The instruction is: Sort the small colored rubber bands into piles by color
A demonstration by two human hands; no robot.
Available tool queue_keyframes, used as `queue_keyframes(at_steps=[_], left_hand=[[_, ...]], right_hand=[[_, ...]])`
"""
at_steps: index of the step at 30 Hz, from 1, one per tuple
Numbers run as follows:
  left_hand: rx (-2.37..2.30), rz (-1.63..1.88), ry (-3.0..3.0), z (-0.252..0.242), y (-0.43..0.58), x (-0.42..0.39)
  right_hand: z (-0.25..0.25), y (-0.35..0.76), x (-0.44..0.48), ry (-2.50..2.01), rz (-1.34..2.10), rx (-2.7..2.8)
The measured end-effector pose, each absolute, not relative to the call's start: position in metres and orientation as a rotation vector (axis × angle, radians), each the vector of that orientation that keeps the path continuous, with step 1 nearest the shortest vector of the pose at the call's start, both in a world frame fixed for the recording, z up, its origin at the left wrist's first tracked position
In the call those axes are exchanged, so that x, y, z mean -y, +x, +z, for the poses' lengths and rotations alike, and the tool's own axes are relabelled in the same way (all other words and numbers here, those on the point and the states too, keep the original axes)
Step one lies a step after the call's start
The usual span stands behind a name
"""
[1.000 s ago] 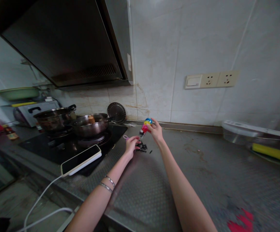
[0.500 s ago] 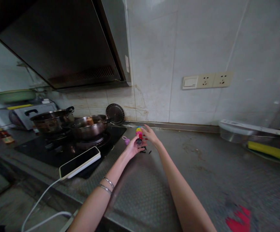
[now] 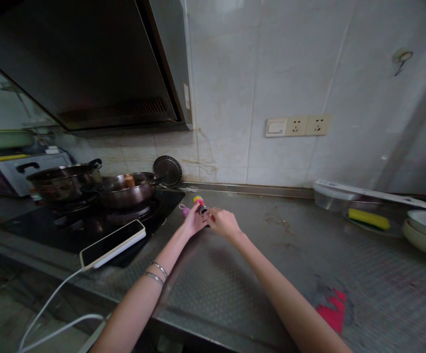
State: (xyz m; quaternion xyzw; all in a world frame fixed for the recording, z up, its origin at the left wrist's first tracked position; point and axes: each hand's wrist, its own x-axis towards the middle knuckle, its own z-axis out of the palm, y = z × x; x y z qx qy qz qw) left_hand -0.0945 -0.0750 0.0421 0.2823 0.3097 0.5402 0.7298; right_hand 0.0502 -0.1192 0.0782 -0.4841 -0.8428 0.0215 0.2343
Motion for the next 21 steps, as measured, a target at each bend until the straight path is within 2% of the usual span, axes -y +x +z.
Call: queue_keyframes(at_steps=[6,12,21], left_hand=[[-0.636,1.113,0.679,0.042,-0.091,0.079],[-0.606,1.101,0.728,0.049,-0.084,0.087],[-0.641,1.050,0.852,0.045,-0.078,0.089]], right_hand=[[0.068,0.041,0.132,-1.458,-0.048,2.374],[0.052,0.035,0.132,-1.504,0.023,2.317],[0.038,0.036,0.119,-1.431,0.396,2.186]])
